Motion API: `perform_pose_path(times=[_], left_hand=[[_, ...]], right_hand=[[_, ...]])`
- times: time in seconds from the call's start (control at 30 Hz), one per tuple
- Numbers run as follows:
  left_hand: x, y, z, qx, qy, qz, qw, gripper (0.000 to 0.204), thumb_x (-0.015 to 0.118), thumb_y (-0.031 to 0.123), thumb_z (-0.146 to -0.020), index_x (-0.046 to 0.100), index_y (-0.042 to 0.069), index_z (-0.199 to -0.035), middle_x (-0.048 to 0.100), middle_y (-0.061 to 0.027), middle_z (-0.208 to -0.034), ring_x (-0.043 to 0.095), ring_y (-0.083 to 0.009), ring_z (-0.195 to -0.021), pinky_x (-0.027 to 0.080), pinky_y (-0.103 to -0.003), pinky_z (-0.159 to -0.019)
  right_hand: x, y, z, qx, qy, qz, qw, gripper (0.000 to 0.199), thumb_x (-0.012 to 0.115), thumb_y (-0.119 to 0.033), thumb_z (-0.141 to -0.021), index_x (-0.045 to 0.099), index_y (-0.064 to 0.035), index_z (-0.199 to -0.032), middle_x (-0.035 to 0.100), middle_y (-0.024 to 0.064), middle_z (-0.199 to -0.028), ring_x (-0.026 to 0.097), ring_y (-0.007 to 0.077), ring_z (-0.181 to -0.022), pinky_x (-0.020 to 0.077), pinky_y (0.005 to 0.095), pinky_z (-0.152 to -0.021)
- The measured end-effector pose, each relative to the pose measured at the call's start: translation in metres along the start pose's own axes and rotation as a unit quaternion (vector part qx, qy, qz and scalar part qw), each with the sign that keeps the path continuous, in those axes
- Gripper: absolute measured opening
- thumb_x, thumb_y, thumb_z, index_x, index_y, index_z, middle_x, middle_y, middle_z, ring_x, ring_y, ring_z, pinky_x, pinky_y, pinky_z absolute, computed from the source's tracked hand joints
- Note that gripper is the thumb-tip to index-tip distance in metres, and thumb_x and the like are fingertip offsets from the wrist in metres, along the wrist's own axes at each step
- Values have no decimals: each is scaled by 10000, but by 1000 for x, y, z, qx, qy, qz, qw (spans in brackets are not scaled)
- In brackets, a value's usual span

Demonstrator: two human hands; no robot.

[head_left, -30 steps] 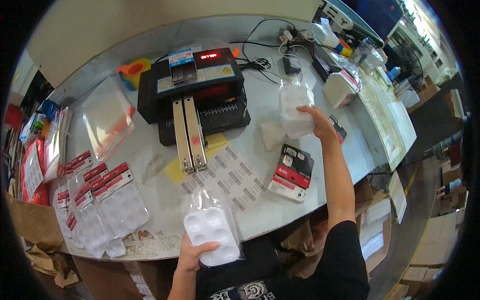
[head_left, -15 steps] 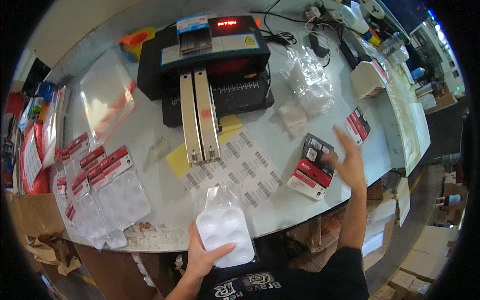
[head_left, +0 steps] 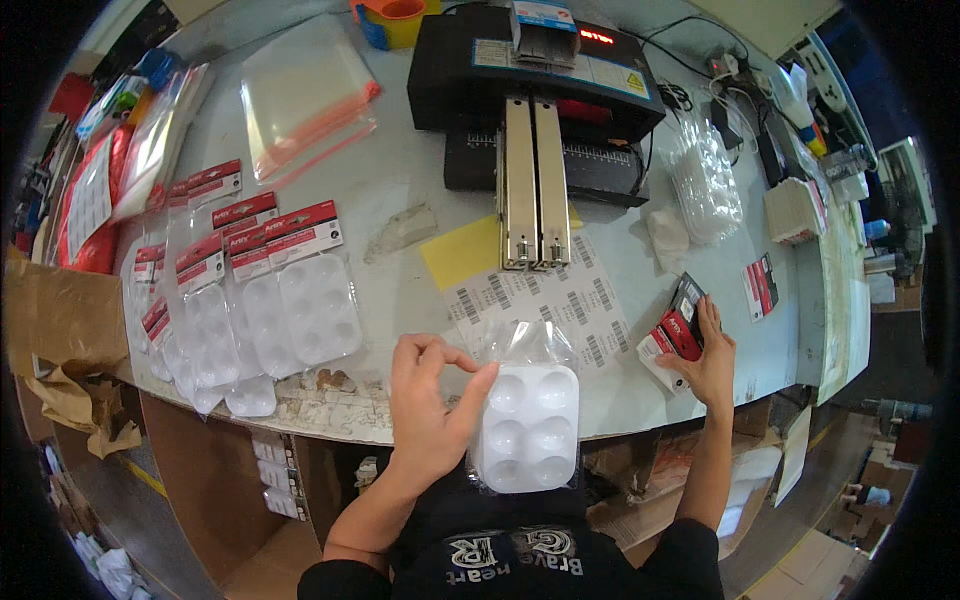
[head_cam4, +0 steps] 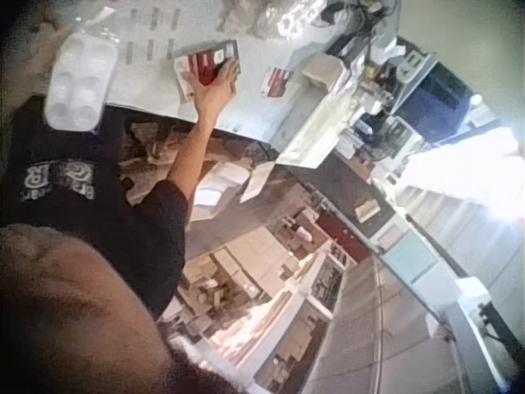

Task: The person repeatedly picks up plastic mixing palettes and their packaging, inserts the palettes into the plastic bags, and seals them with a heat sealer. The person stacks the finished packages on the table.

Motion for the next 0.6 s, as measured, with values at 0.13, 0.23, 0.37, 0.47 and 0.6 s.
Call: perform_pose_path(times=[0.13, 0.23, 0.37, 0.47, 0.6], left_hand=[[9, 1, -1, 19, -7, -13, 1000, 250, 704, 205, -778, 569, 4, -843, 485, -100, -895, 486, -235, -852, 404, -314, -791], [11, -3, 0, 15, -4, -21, 1000, 259, 704, 209, -780, 570, -2, -848, 488, -96, -897, 491, -231, -856, 409, -311, -790], [12, -2, -1, 4, -1, -10, 1000, 246, 698, 189, -785, 567, -5, -859, 487, -88, -895, 491, -223, -863, 407, -311, -796], [9, 7, 2, 19, 4, 14, 1000, 204, 671, 154, -804, 556, -5, -859, 508, -94, -921, 495, -215, -877, 407, -307, -795], [2, 20, 11, 37, 33, 117, 992, 126, 627, 108, -826, 548, 13, -849, 532, -145, -976, 518, -268, -914, 411, -356, -802]], right_hand=[[-4, 8, -2, 0, 34, -35, 999, 1002, 808, -486, -528, 454, 34, -1308, 429, 195, -1384, 398, 296, -1305, 299, 404, -1028], [-4, 17, 0, 5, 41, -26, 999, 910, 807, -455, -554, 502, 14, -1272, 467, 172, -1358, 463, 296, -1241, 330, 380, -1000], [-10, 21, -2, -9, 59, -12, 998, 782, 807, -395, -593, 548, -6, -1219, 518, 145, -1318, 539, 282, -1128, 368, 367, -948], [-10, 16, -3, 28, 62, -12, 998, 609, 775, -317, -667, 580, -42, -1174, 591, 137, -1210, 586, 282, -981, 384, 380, -896], [-33, -36, 15, -9, 135, 9, 991, 330, 713, -205, -765, 639, -46, -1044, 666, 114, -924, 602, 272, -801, 418, 351, -802]])
Point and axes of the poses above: each hand's wrist, its own z-axis away from the middle knuckle, its own x-axis out of the palm, y = z × x, the point moved 9 cm from there along -z, towards the middle knuckle
